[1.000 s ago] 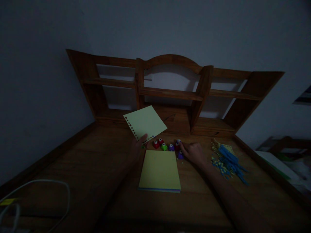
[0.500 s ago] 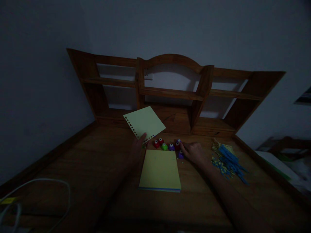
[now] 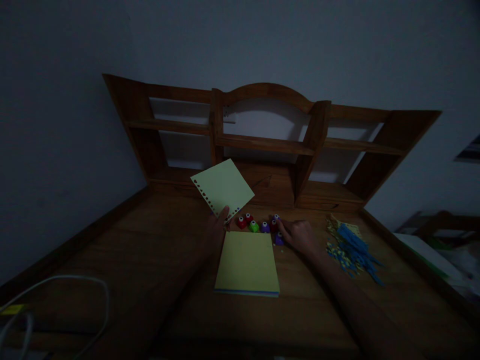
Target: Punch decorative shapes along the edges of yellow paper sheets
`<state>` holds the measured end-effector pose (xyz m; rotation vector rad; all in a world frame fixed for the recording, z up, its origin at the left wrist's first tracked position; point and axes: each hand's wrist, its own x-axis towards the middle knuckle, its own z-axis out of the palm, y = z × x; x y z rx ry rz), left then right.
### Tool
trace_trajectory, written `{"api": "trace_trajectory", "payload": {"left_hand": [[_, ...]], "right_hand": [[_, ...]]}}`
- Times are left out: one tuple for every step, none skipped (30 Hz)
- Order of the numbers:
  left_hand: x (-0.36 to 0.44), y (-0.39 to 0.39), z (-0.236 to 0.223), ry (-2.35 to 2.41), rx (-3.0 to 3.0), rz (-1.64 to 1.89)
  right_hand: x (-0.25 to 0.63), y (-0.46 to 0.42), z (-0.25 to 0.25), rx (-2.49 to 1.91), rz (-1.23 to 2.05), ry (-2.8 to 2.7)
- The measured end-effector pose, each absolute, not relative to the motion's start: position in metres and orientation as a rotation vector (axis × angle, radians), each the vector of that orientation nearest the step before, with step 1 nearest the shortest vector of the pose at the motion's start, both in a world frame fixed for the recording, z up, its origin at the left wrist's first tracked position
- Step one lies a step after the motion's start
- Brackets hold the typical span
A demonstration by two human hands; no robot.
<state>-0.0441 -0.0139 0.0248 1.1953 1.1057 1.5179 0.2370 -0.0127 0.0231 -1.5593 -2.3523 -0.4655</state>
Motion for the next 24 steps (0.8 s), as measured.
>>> {"api": "trace_trajectory", "payload": {"left_hand": [[-0.0443, -0.0153, 0.0258, 1.132, 1.226, 1.517], [-0.0441, -0.0166, 0.0268, 1.155, 1.244, 1.517], [-0.0434, -0.0177, 0.0277, 1.166, 1.245, 1.521], [-0.0423, -0.0186, 0.0283, 1.162, 1.229, 1.533], [-0.041, -0.0191, 0.0286, 1.146, 1.192, 1.561], [-0.0395, -0.0192, 0.0286, 1.122, 1.148, 1.594], [-0.0384, -0.0191, 0.0282, 1.098, 1.117, 1.622], [-0.0376, -0.0186, 0.0274, 1.08, 1.107, 1.638], [-0.0375, -0.018, 0.0264, 1.074, 1.112, 1.646], [-0.0378, -0.0173, 0.0252, 1.077, 1.133, 1.643], [-0.0385, -0.0167, 0.024, 1.086, 1.151, 1.631], [-0.0393, -0.0161, 0.0228, 1.095, 1.172, 1.61], [-0.0399, -0.0157, 0.0218, 1.101, 1.18, 1.597], [-0.0401, -0.0154, 0.021, 1.101, 1.179, 1.585], [-0.0398, -0.0152, 0.0206, 1.096, 1.177, 1.582], [-0.0391, -0.015, 0.0204, 1.091, 1.18, 1.588], [-0.0381, -0.015, 0.0205, 1.088, 1.189, 1.601], [-0.0371, -0.0149, 0.0208, 1.088, 1.201, 1.615], [-0.0362, -0.015, 0.0213, 1.087, 1.215, 1.619], [-0.0357, -0.0152, 0.0219, 1.087, 1.221, 1.623], [-0.0356, -0.0155, 0.0226, 1.083, 1.219, 1.622], [-0.0359, -0.0158, 0.0233, 1.073, 1.206, 1.616], [-0.0366, -0.0163, 0.0239, 1.06, 1.171, 1.613], [-0.0374, -0.0167, 0.0245, 1.045, 1.125, 1.608]], "right_hand": [[0.2371, -0.0126, 0.0229, -1.564, -0.472, -2.35], [0.2372, -0.0125, 0.0226, -1.567, -0.479, -2.348], [0.2375, -0.0123, 0.0225, -1.567, -0.485, -2.349], [0.2378, -0.0121, 0.0223, -1.561, -0.486, -2.354], [0.238, -0.0119, 0.0222, -1.555, -0.485, -2.358], [0.2382, -0.0118, 0.0222, -1.551, -0.483, -2.363], [0.2381, -0.0117, 0.0224, -1.548, -0.478, -2.37], [0.2379, -0.0117, 0.0227, -1.547, -0.475, -2.376], [0.2375, -0.0119, 0.0232, -1.55, -0.472, -2.383], [0.237, -0.0123, 0.0238, -1.554, -0.471, -2.386], [0.2365, -0.0128, 0.0245, -1.559, -0.469, -2.387], [0.2359, -0.0134, 0.0254, -1.56, -0.466, -2.387], [0.2354, -0.014, 0.0262, -1.56, -0.463, -2.384], [0.2349, -0.0145, 0.0269, -1.557, -0.461, -2.382], [0.2346, -0.0149, 0.0275, -1.553, -0.458, -2.383], [0.2343, -0.0151, 0.0278, -1.55, -0.456, -2.384], [0.2342, -0.0151, 0.0279, -1.549, -0.456, -2.386], [0.2341, -0.0148, 0.0278, -1.553, -0.458, -2.388], [0.234, -0.0143, 0.0274, -1.559, -0.463, -2.389], [0.2341, -0.0138, 0.0268, -1.563, -0.467, -2.389], [0.2341, -0.0132, 0.0262, -1.565, -0.472, -2.389], [0.2343, -0.0127, 0.0255, -1.564, -0.474, -2.388], [0.2344, -0.0123, 0.0249, -1.559, -0.473, -2.388], [0.2346, -0.0119, 0.0243, -1.554, -0.47, -2.388]]}}
